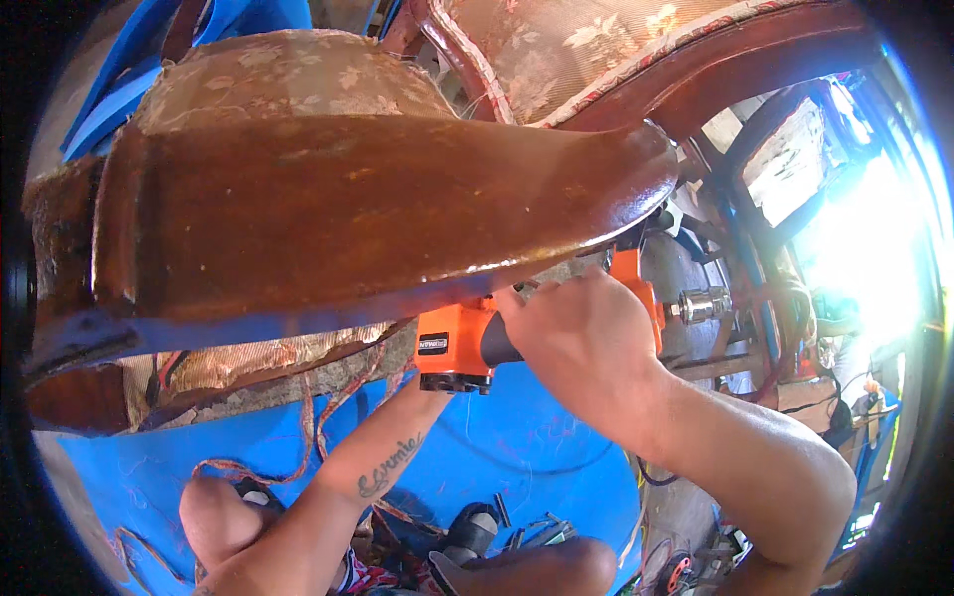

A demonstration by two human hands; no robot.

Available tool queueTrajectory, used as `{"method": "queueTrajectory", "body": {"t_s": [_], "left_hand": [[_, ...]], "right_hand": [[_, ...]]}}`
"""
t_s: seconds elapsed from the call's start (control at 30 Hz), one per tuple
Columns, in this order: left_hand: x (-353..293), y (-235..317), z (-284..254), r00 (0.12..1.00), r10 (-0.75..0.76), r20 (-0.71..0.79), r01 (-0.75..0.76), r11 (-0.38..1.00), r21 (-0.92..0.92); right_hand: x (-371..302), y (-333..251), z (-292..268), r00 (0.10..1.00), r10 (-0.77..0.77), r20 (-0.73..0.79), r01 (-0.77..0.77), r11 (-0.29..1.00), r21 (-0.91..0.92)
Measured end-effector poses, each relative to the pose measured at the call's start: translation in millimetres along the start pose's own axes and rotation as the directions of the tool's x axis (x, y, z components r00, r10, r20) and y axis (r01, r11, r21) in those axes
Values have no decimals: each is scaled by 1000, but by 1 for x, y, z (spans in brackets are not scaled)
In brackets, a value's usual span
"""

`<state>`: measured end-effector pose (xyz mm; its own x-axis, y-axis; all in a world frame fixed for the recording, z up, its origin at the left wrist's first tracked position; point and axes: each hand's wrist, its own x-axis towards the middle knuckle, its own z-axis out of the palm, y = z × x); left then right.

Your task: Reupholstering a wooden chair by attaching fabric strips and padding using a pneumatic staple gun.

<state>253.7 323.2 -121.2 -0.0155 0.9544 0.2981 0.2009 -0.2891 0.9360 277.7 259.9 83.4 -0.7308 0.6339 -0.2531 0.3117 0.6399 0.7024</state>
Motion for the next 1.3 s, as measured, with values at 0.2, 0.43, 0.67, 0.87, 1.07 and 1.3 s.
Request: {"method": "queueTrajectory", "body": {"t_s": [0.2, 0.43, 0.67, 0.87, 1.07, 1.3], "left_hand": [[1, 5, 10, 999, -15, 39, 16, 1000, -23], [-10, -7, 4, 997, -46, 54, 46, 999, 9], [-22, -10, 0, 992, -107, 67, 104, 994, 41], [-33, -43, 15, 911, 309, -272, -352, 927, -125], [-52, -63, -6, 973, -23, 231, 228, -88, -970], [-10, -18, 3, 948, 23, 316, 315, -190, -930]], "right_hand": [[-1, -1, -10, 981, 75, 179, -73, 997, -16], [-7, -11, 11, 992, 59, 107, -61, 998, 12], [-62, -43, 21, 900, 257, 352, -394, 825, 405], [-98, -87, 116, 772, 407, 489, -585, 152, 797], [-101, -133, 214, 668, 126, 734, -736, -35, 676], [-164, -227, 332, 664, -55, 745, -695, 323, 643]]}}
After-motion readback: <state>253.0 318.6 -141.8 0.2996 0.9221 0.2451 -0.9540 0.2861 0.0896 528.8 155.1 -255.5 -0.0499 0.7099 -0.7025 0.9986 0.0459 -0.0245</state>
